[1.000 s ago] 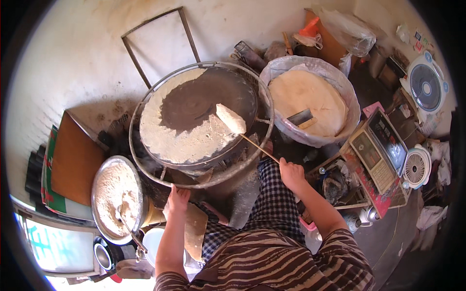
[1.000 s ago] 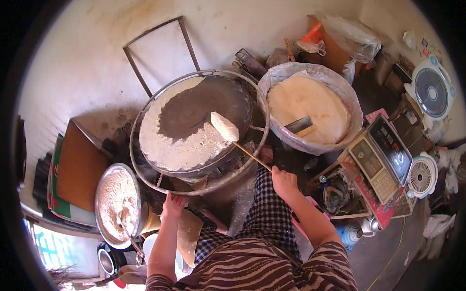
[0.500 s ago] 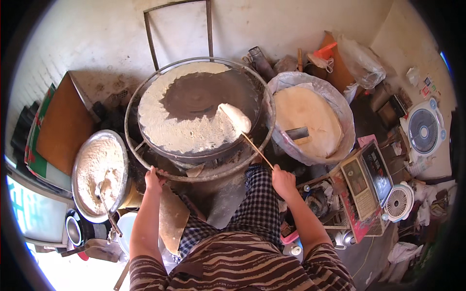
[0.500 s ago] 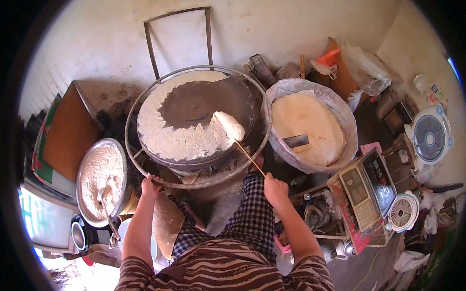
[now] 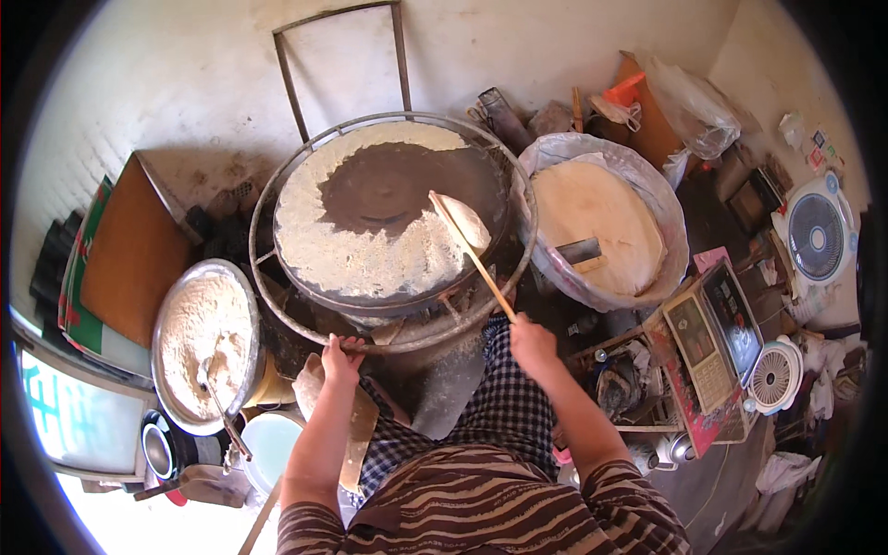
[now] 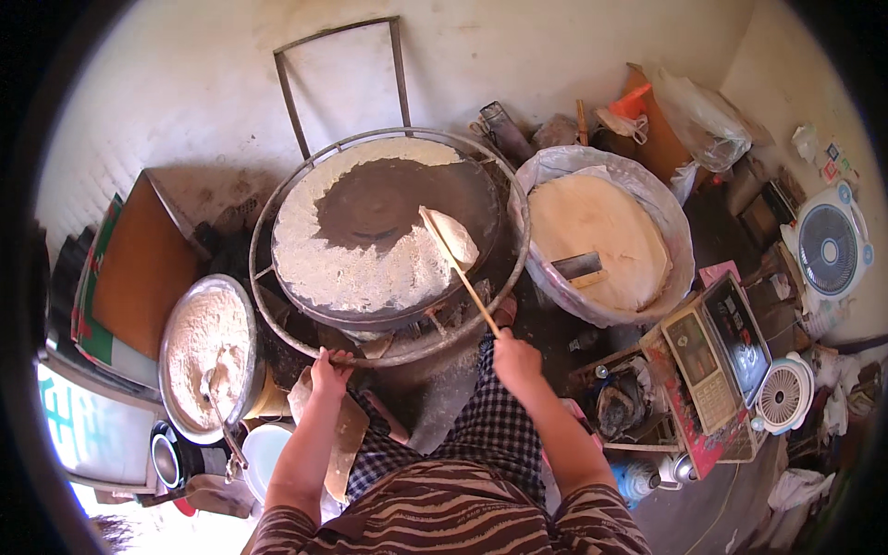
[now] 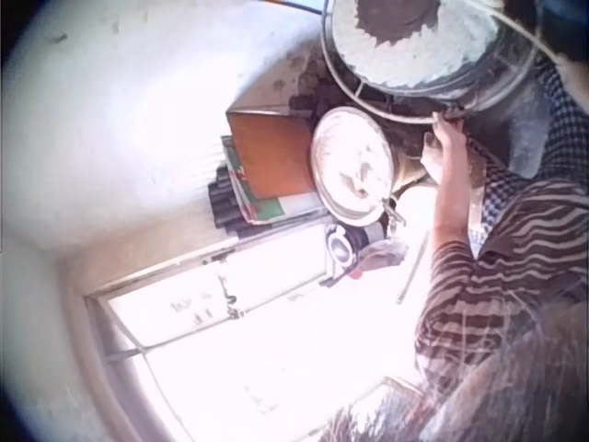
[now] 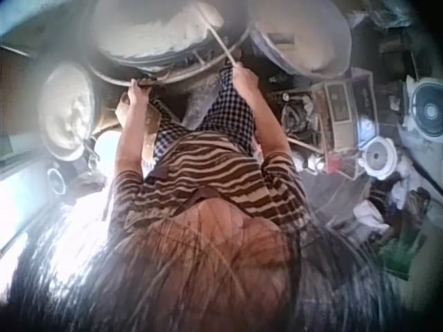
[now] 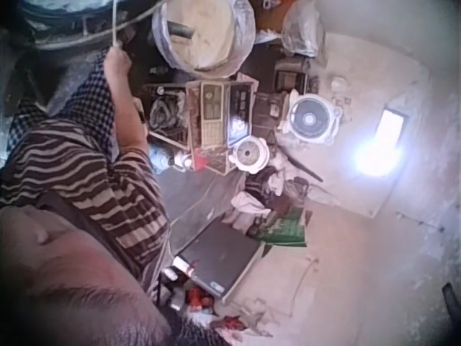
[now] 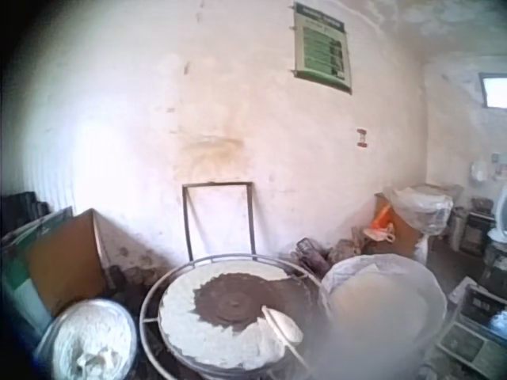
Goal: The person scoops batter onto a hot griddle, spreads it thinly across the surface using a wooden stick, and uses a scraper and their hands to loosen and lift the cooked crepe onto a stack.
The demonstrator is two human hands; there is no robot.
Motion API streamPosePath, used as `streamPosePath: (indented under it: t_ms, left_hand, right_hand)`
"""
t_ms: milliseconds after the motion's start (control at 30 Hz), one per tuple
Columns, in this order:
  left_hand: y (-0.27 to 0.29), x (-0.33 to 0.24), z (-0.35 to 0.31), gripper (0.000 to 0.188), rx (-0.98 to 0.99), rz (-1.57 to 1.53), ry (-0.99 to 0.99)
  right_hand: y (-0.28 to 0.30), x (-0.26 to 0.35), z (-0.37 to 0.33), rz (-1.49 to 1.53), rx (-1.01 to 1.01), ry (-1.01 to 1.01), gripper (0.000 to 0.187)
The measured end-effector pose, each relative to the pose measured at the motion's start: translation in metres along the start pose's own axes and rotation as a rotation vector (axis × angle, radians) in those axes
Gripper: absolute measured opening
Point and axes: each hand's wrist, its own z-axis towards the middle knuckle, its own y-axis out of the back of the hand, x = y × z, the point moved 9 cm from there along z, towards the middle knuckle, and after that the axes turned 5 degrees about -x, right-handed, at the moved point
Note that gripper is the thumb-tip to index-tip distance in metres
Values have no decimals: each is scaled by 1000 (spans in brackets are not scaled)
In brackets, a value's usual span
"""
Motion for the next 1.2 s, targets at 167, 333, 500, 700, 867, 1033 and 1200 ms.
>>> streamPosePath:
  t_ms: [167, 333, 500, 700, 867, 1033, 1200]
  left_hand:
    - [30, -27, 27, 31, -158, 92, -122]
    - [61, -68, 63, 32, -122, 76, -157]
    - [53, -47, 54, 37, -180, -67, -89]
    - [8, 11, -13, 41, 24, -27, 74]
    - [10, -4, -11, 38, -175, 97, -55]
    - [34, -40, 20, 34, -88, 188, -94]
    - [63, -62, 48, 39, -191, 43, -86]
  right_hand:
    - [-7, -10, -15, -215, -29, 109, 12]
    - [8, 16, 9, 256, 1, -39, 21]
    - [-14, 37, -29, 61, 9, 264, 18]
    - [13, -16, -1, -37, 44, 8, 16]
    - [-19, 34, -19, -50, -1, 220, 18]
    - [15, -36, -19, -253, -28, 61, 11]
    - [11, 14, 0, 58, 50, 14, 15]
